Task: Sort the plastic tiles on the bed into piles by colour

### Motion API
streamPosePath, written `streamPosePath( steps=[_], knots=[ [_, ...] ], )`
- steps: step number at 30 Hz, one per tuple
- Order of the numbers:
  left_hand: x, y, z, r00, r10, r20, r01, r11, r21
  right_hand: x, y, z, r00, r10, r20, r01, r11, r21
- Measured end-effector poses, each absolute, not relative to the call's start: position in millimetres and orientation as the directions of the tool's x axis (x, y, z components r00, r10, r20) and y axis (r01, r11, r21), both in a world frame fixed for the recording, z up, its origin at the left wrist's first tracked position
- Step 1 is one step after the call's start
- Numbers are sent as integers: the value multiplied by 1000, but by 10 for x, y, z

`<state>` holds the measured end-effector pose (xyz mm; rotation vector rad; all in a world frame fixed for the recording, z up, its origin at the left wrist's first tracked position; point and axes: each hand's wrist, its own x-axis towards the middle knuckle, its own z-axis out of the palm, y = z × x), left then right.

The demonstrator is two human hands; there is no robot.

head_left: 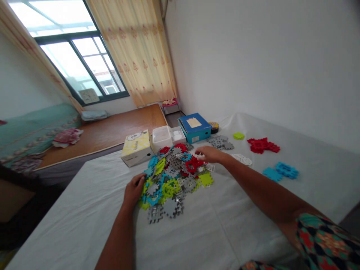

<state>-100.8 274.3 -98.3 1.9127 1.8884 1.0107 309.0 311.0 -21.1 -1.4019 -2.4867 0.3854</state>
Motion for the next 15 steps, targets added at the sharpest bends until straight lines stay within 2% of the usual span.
streamPosePath(
  steps=[3,5,7,15],
  knots=[
    [-1017,2744,-999,-92,956,278,757,-114,644,3090,2993,-167,-540,839,-70,806,491,-331],
    [-1027,2749,-1010,-93,957,274,755,-111,646,3109,2874,-151,-602,773,-199,789,540,-292],
    [-1036,2755,-1018,-92,958,273,753,-112,648,3110,2766,-166,-649,711,-269,760,596,-259],
    [-1035,2753,-1012,-87,953,291,763,-124,634,3036,2684,-297,-680,710,-184,733,661,-161]
  ],
)
